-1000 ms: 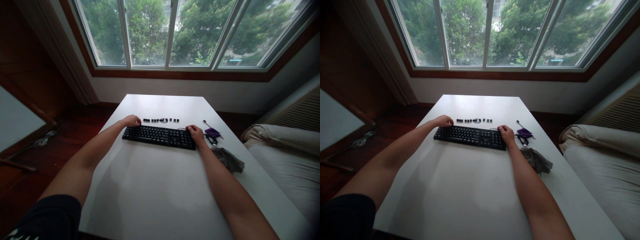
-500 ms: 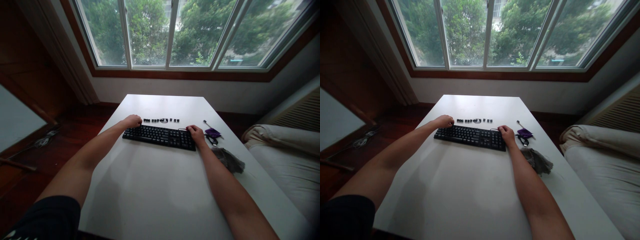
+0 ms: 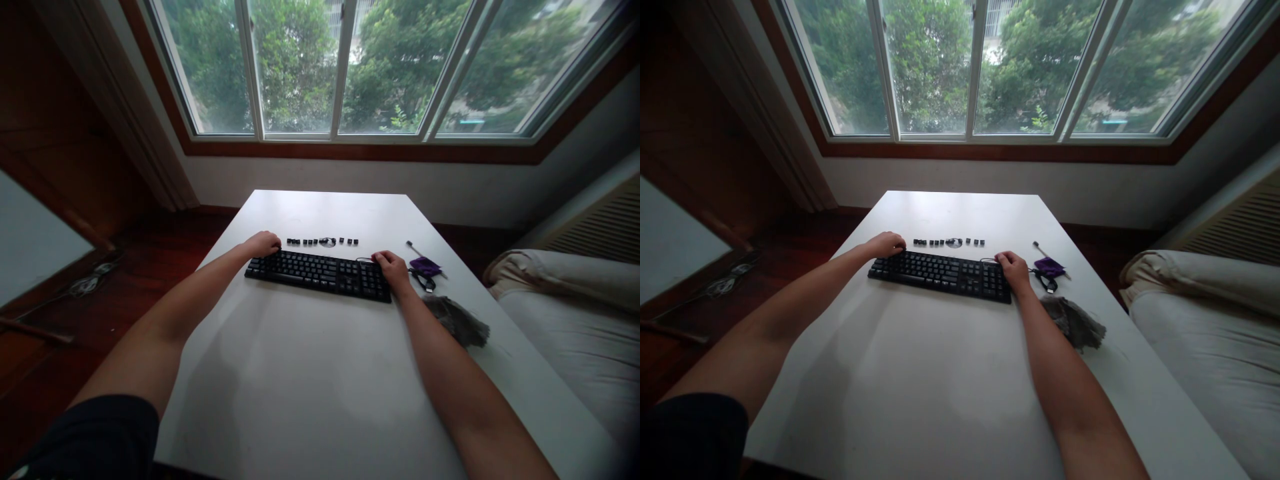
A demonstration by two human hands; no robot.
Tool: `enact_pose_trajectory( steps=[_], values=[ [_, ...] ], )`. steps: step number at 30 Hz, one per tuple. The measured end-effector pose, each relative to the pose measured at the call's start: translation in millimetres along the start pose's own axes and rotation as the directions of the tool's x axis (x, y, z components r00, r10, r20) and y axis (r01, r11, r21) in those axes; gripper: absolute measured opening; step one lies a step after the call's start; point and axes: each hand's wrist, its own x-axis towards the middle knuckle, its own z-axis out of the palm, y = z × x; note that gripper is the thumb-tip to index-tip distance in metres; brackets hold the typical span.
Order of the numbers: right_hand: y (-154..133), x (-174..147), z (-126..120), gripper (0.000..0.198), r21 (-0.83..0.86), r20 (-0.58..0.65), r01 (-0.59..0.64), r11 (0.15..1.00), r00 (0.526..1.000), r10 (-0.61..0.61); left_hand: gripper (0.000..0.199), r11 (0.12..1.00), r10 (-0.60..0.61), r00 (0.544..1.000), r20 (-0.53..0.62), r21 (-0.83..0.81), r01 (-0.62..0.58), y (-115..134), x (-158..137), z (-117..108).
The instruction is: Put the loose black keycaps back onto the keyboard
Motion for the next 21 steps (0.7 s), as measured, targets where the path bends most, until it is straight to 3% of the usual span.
enact_pose_trajectory(
  steps=[5, 12, 21],
  values=[
    [2.1, -0.4, 0.0, 0.042, 0.004, 0.002, 0.006, 1.000, 1.000, -0.006, 0.028, 0.999, 0.046, 0.999, -0.012, 0.005, -0.046, 0.5, -1.4, 0.5],
    [4.8, 2.3, 0.0, 0.043, 0.008, 0.011, 0.009, 1.000, 1.000, -0.009, 0.027, 0.999, -0.022, 1.000, 0.001, -0.034, 0.022, 4.7, -0.2, 1.6],
    [1.5, 0.9, 0.9, 0.044, 0.012, -0.001, 0.002, 1.000, 1.000, -0.002, 0.029, 1.000, -0.012, 1.000, -0.004, -0.001, 0.012, -2.5, 3.8, 6.0]
  ],
)
